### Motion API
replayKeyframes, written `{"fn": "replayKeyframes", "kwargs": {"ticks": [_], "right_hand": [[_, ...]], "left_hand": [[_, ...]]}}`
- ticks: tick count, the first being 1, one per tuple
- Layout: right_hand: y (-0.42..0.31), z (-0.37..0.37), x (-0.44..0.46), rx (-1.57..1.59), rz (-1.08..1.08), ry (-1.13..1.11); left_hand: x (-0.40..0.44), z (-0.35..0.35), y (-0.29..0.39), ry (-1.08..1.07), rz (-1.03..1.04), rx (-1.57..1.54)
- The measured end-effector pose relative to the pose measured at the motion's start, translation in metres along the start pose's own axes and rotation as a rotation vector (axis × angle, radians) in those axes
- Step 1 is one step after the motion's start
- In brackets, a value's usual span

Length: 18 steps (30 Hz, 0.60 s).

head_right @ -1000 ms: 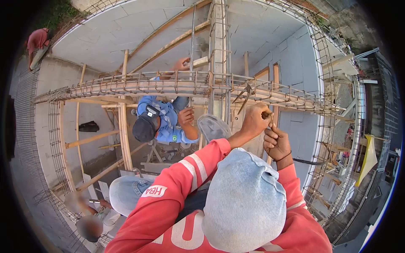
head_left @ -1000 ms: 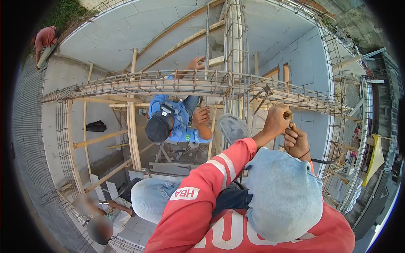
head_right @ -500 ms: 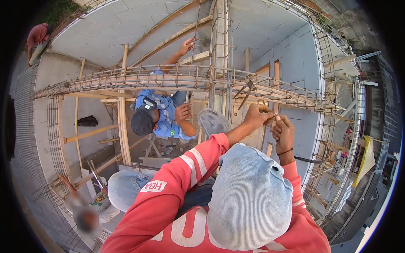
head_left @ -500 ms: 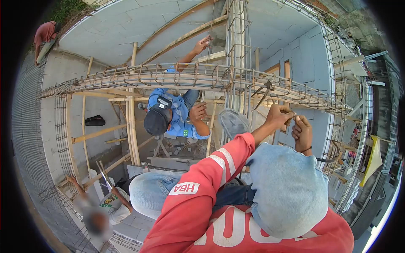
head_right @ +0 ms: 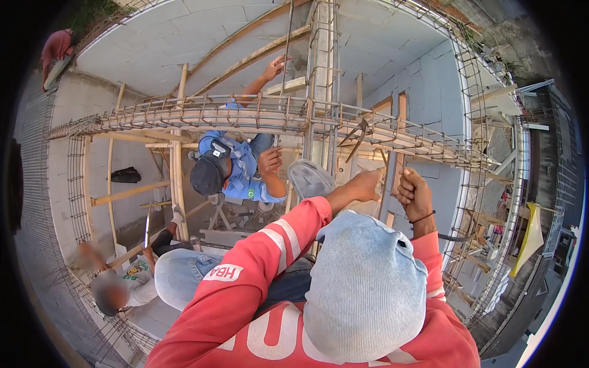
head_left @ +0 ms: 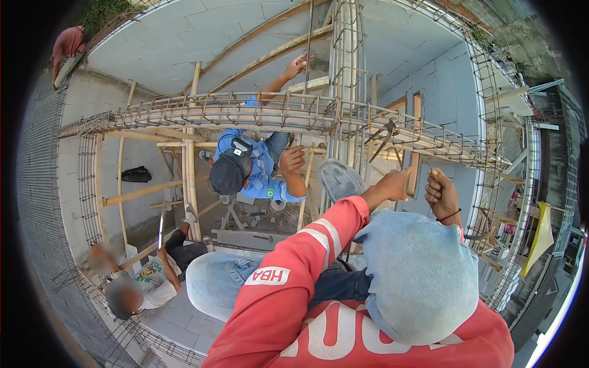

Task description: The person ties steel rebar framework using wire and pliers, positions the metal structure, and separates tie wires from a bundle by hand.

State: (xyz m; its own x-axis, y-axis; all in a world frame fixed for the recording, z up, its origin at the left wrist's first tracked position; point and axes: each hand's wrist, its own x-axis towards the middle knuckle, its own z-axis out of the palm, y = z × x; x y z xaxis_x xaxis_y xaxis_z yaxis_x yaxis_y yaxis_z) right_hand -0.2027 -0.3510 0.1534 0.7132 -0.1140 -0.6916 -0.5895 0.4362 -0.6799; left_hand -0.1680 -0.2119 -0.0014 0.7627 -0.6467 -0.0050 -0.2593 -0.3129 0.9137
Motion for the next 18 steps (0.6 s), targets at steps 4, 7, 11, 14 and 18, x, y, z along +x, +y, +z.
{"fn": "replayKeyframes", "kwargs": {"ticks": [4, 7, 11, 14, 18], "right_hand": [[0.009, -0.01, 0.022, 0.028, 0.002, -0.008], [0.014, 0.01, 0.038, 0.018, 0.052, -0.037], [0.029, 0.037, 0.07, -0.158, 0.053, -0.035], [0.019, 0.073, 0.074, -0.489, -0.178, 0.03], [0.005, 0.102, 0.106, -1.275, -0.698, 0.104]], "left_hand": [[0.014, -0.05, 0.012, -0.222, -0.281, -0.77], [0.018, -0.078, 0.025, -0.068, -0.58, -1.141], [0.029, -0.078, 0.004, 0.078, -0.651, -1.276], [0.041, -0.09, -0.028, 0.393, -0.573, -1.084], [0.034, -0.146, -0.026, 0.485, -0.644, -0.467]]}}
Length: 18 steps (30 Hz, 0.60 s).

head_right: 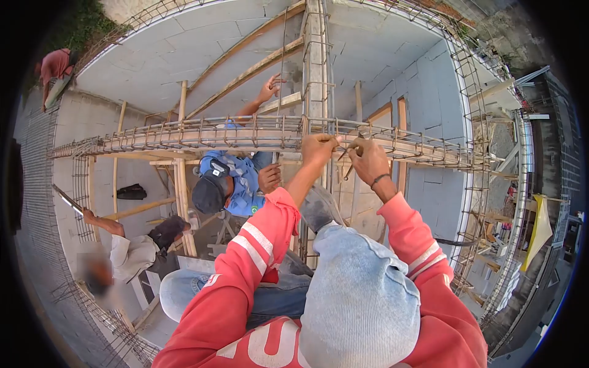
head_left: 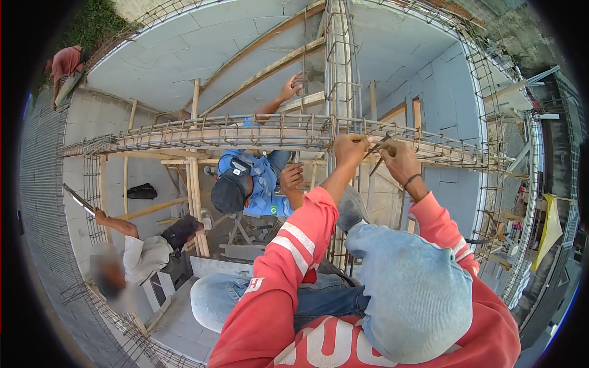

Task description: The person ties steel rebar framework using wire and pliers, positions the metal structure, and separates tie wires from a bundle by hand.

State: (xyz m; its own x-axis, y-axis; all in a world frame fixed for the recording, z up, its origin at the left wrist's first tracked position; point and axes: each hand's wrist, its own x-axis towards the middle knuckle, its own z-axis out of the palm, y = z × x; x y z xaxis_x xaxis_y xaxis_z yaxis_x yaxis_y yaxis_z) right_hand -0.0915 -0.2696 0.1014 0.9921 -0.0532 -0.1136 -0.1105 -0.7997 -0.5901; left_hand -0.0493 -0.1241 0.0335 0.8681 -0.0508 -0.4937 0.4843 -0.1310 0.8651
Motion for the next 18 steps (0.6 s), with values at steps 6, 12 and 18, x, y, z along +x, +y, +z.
{"fn": "replayKeyframes", "kwargs": {"ticks": [6, 12, 18], "right_hand": [[-0.004, 0.038, 0.097, -0.481, 0.02, -0.247], [0.005, 0.093, 0.118, -0.446, -0.06, -0.186], [0.004, 0.111, 0.094, -0.198, -0.112, 0.009]], "left_hand": [[0.066, -0.081, 0.034, 0.32, 0.413, 0.63], [0.143, -0.096, 0.023, 0.004, 0.372, 0.872], [0.198, -0.076, -0.01, -0.336, 0.151, 1.001]]}}
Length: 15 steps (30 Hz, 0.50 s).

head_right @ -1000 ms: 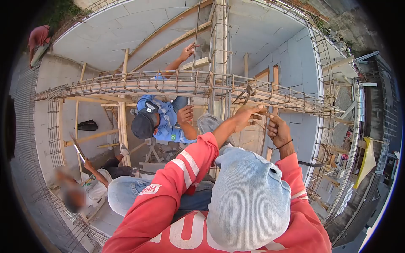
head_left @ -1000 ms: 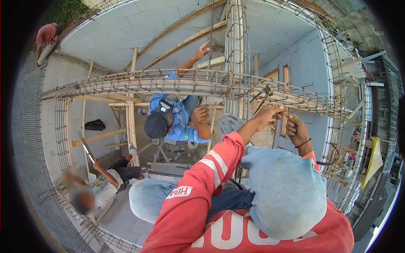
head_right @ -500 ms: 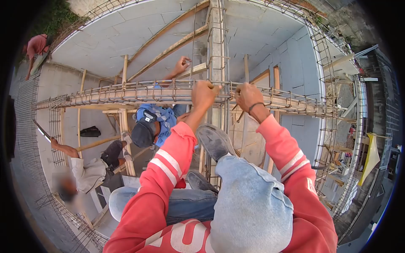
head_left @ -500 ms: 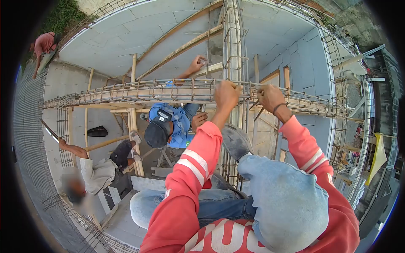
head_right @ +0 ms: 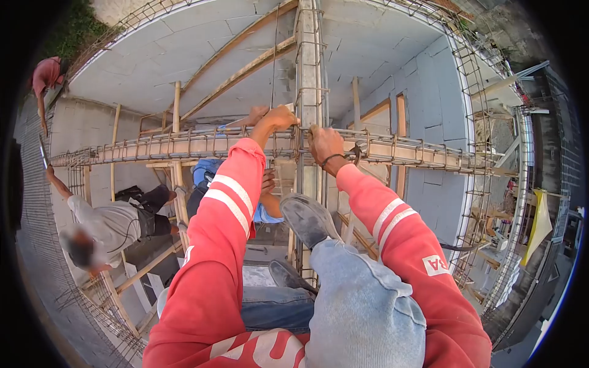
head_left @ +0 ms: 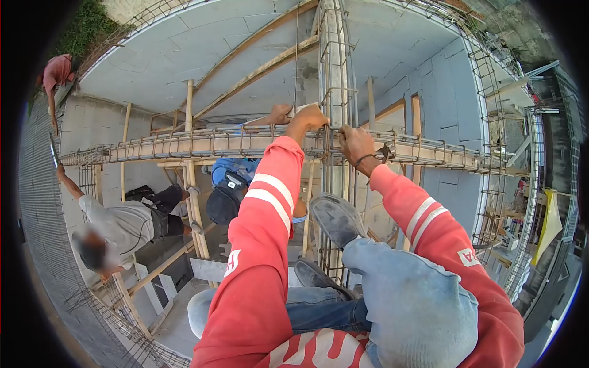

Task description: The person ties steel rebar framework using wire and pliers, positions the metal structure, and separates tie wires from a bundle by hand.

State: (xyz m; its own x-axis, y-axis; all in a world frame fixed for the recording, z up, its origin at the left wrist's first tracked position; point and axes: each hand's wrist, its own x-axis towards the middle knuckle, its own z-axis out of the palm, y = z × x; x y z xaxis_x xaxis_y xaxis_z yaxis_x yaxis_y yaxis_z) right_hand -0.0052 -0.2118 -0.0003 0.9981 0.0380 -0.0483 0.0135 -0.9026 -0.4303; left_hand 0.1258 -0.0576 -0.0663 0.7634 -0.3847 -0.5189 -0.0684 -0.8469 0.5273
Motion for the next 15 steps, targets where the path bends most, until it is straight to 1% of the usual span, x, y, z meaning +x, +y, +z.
{"fn": "replayKeyframes", "kwargs": {"ticks": [1, 3, 5, 6, 7, 8, 9, 11, 12, 13, 14, 15], "right_hand": [[-0.006, 0.0, 0.0, 0.012, 0.074, -0.017], [-0.007, 0.004, -0.005, 0.044, 0.102, -0.001], [-0.003, 0.006, -0.001, 0.07, 0.118, 0.023], [0.004, 0.011, 0.002, 0.026, 0.159, -0.02], [0.009, 0.016, 0.005, -0.017, 0.199, -0.064], [0.006, 0.014, 0.006, -0.015, 0.198, -0.066], [0.005, 0.011, 0.007, 0.011, 0.185, -0.101], [0.001, 0.005, 0.012, 0.03, 0.17, -0.138], [-0.005, 0.004, 0.016, 0.031, 0.122, -0.141], [-0.01, 0.003, 0.017, 0.032, 0.072, -0.148], [-0.012, 0.002, 0.018, 0.031, 0.064, -0.154], [-0.014, 0.0, 0.02, 0.002, 0.089, -0.15]], "left_hand": [[0.007, 0.0, -0.006, -0.036, 0.007, -0.009], [0.0, -0.003, -0.007, -0.079, 0.011, -0.011], [-0.018, -0.005, -0.003, 0.029, 0.03, -0.181], [-0.03, -0.008, 0.004, 0.028, 0.028, -0.178], [-0.042, -0.01, 0.011, 0.103, 0.013, -0.179], [-0.049, -0.006, 0.013, 0.178, -0.001, -0.18], [-0.056, -0.002, 0.016, 0.177, -0.003, -0.181], [-0.064, 0.002, 0.022, 0.448, 0.047, -0.105], [-0.064, 0.001, 0.024, 0.448, 0.044, -0.11], [-0.063, 0.0, 0.025, 0.429, 0.033, -0.186], [-0.064, -0.002, 0.025, 0.412, 0.02, -0.263], [-0.067, -0.002, 0.025, 0.418, 0.013, -0.265]]}}
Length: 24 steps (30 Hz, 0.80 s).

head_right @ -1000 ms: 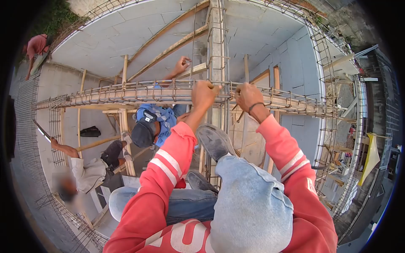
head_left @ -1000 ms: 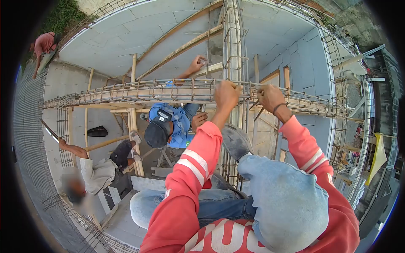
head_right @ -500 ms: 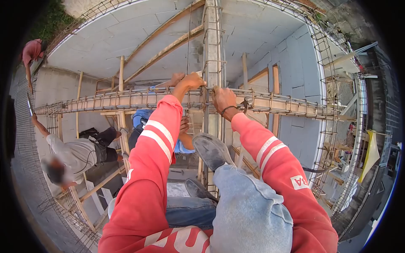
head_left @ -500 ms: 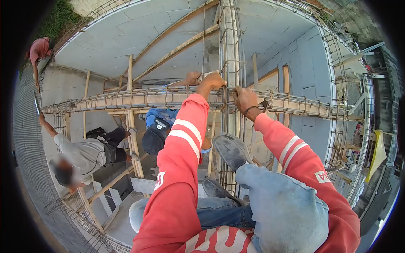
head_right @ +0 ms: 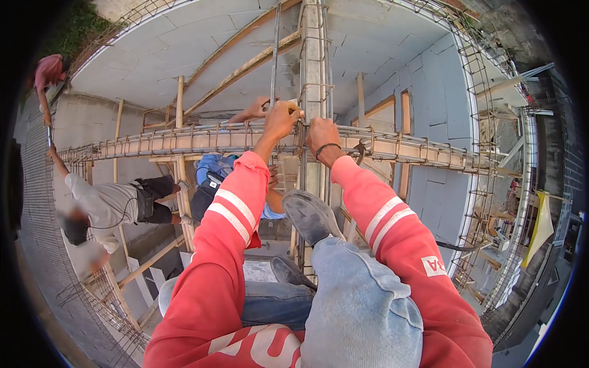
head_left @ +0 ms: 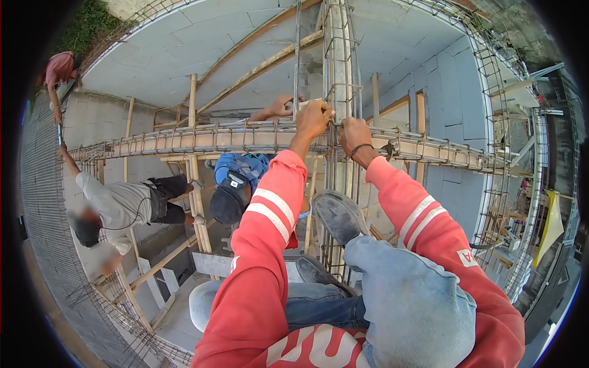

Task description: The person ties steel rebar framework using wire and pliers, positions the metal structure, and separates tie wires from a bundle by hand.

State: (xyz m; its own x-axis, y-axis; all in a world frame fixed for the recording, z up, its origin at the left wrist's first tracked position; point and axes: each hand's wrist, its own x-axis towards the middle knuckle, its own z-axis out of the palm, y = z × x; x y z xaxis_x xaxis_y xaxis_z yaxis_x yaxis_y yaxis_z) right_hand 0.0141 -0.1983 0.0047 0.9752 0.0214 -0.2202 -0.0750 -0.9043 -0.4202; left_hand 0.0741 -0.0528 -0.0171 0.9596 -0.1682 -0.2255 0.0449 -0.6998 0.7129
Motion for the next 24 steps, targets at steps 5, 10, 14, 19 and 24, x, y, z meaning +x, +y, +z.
{"fn": "replayKeyframes", "kwargs": {"ticks": [5, 10, 14, 19, 24], "right_hand": [[-0.008, -0.018, -0.002, -0.172, -0.041, 0.063], [-0.022, -0.053, 0.014, -0.42, -0.524, -0.107], [-0.027, -0.071, 0.051, -0.635, -0.726, -0.242], [-0.025, -0.079, 0.084, -0.55, -0.721, -0.368], [-0.003, -0.074, 0.095, -0.307, -0.476, -0.402]], "left_hand": [[-0.021, 0.005, -0.003, 0.107, 0.28, -0.168], [-0.03, 0.017, 0.004, 0.248, 0.341, -0.154], [-0.035, 0.02, 0.001, 0.258, 0.327, -0.016], [-0.04, 0.009, 0.016, 0.282, 0.347, -0.171], [-0.04, 0.012, 0.018, 0.192, 0.212, -0.208]]}}
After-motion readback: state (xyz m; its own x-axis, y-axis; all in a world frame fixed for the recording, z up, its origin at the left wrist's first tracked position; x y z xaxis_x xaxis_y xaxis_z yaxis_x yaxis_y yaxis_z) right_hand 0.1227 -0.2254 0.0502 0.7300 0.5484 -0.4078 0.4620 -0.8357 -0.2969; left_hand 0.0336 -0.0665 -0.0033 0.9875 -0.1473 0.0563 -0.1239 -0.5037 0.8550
